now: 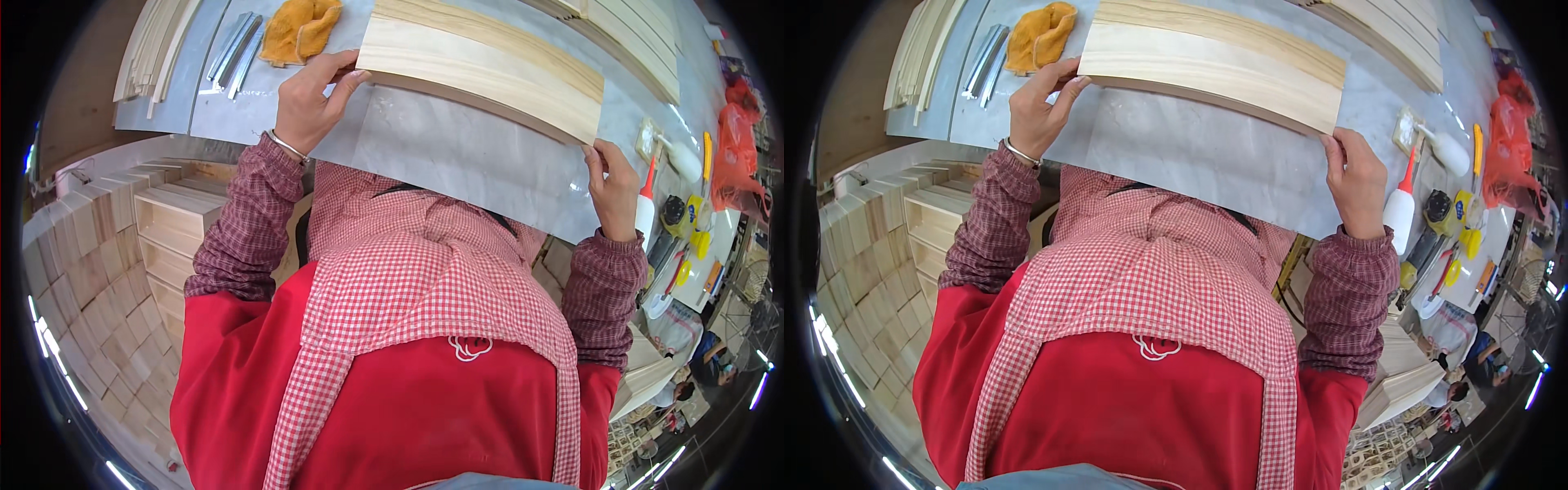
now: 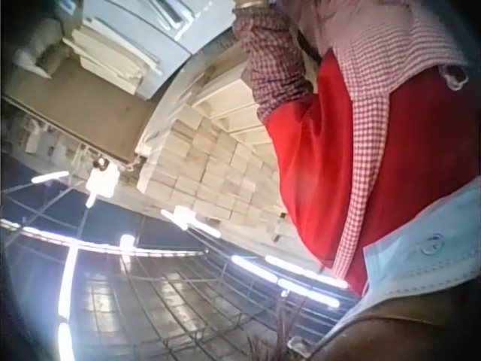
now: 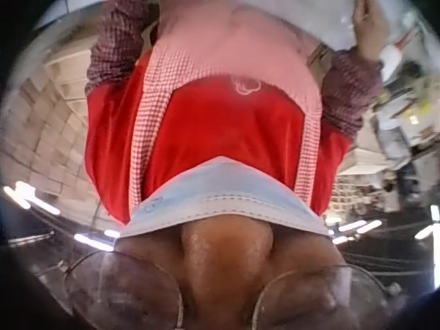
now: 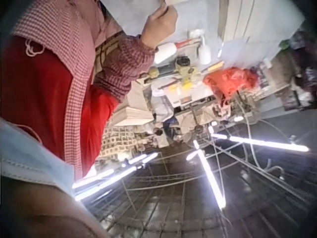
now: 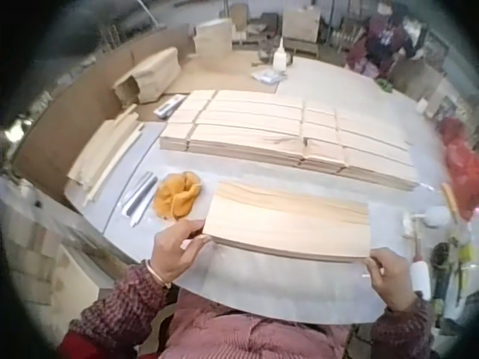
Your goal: Assembling small wooden boxes using wood glue and a pneumatic nail gun.
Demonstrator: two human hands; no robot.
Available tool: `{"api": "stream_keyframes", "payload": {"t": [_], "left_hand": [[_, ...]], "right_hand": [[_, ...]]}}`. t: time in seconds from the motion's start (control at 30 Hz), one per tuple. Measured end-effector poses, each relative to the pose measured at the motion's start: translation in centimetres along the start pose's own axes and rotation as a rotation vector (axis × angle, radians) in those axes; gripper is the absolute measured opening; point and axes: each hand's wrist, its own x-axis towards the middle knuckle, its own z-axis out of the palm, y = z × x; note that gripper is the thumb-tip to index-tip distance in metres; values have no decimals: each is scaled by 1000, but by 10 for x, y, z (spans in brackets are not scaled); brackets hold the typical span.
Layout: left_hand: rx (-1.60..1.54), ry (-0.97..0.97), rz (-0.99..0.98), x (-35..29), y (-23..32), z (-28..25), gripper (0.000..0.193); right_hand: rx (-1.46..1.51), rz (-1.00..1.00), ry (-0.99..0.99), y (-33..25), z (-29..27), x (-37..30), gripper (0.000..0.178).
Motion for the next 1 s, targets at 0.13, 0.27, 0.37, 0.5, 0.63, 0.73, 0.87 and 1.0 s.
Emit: {"api": "stream_keyframes", "payload": {"t": [0.13,0.27,0.37,0.5,0.63,0.73,0.87,1.0], "left_hand": [[42,15,29,1,2,1,23],[23,82,107,2,-5,4,17],[24,33,62,2,-5,3,17],[-53,19,45,2,-4,3,17],[-69,13,36,2,-5,6,18],[-64,13,31,0,-8,6,19],[-128,-2,48,-4,-6,7,19],[-116,15,57,-3,-7,9,19]], "right_hand": [[-24,-15,5,1,-2,-1,11],[-58,-65,23,2,-3,3,12],[-111,-69,19,0,-2,4,8],[-140,-41,27,-2,-3,4,6],[-78,-35,35,-1,-3,0,8],[-9,-39,38,1,-3,-1,10],[69,48,-16,5,-5,-11,9],[31,15,-7,3,-5,-10,9]]}}
